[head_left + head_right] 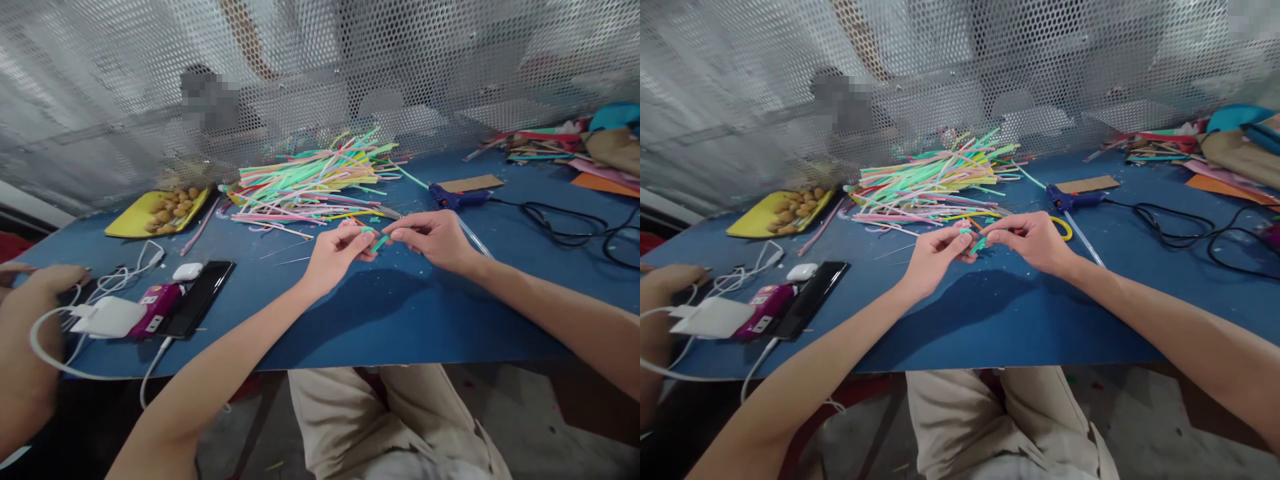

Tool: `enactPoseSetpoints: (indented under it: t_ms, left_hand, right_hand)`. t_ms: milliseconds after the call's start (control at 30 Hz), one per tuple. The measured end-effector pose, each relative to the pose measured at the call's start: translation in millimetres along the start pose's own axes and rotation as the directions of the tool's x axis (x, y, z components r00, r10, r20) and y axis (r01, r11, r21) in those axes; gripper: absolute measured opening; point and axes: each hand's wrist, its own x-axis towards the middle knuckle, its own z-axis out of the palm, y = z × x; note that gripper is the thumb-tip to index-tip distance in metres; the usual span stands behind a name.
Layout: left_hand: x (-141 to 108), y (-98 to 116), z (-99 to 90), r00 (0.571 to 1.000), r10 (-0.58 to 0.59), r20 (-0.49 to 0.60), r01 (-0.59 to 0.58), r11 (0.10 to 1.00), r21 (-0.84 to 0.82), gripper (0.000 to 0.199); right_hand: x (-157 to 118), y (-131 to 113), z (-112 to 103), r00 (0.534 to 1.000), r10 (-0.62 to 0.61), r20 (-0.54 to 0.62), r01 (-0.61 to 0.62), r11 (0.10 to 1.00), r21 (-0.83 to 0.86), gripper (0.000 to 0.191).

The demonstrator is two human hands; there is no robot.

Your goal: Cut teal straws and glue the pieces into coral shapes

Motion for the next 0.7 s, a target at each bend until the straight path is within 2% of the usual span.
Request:
enactPoseSetpoints:
  t_ms: [67,200,400,533,700]
  left_hand:
    - [2.6,-0.4,-3.0,0.997,-0.076,-0.006,0.076,0.993,-0.086,0.042]
    - [3.5,-1.4,-5.2,0.968,-0.226,0.112,0.241,0.960,-0.143,0.041]
    - [2.7,-5.6,-4.3,0.926,-0.332,0.182,0.360,0.921,-0.152,0.034]
    - [3.9,-7.0,-5.7,0.899,-0.367,0.238,0.402,0.908,-0.118,0.036]
    - [3.4,-5.3,-5.4,0.896,-0.365,0.252,0.396,0.914,-0.084,0.038]
  right_hand:
    - [-0.3,-4.3,-3.5,0.999,-0.007,-0.036,0.005,0.999,-0.050,0.030]
    - [-2.5,-12.5,-8.6,0.998,-0.060,-0.023,0.053,0.971,-0.234,0.025]
    - [-2.9,-11.4,-8.0,0.995,-0.097,0.011,0.096,0.947,-0.306,0.027]
    - [-2.6,-7.7,-6.4,0.993,-0.114,0.014,0.113,0.948,-0.299,0.024]
    - [-2.2,-6.8,-5.7,0.989,-0.148,0.032,0.151,0.943,-0.295,0.020]
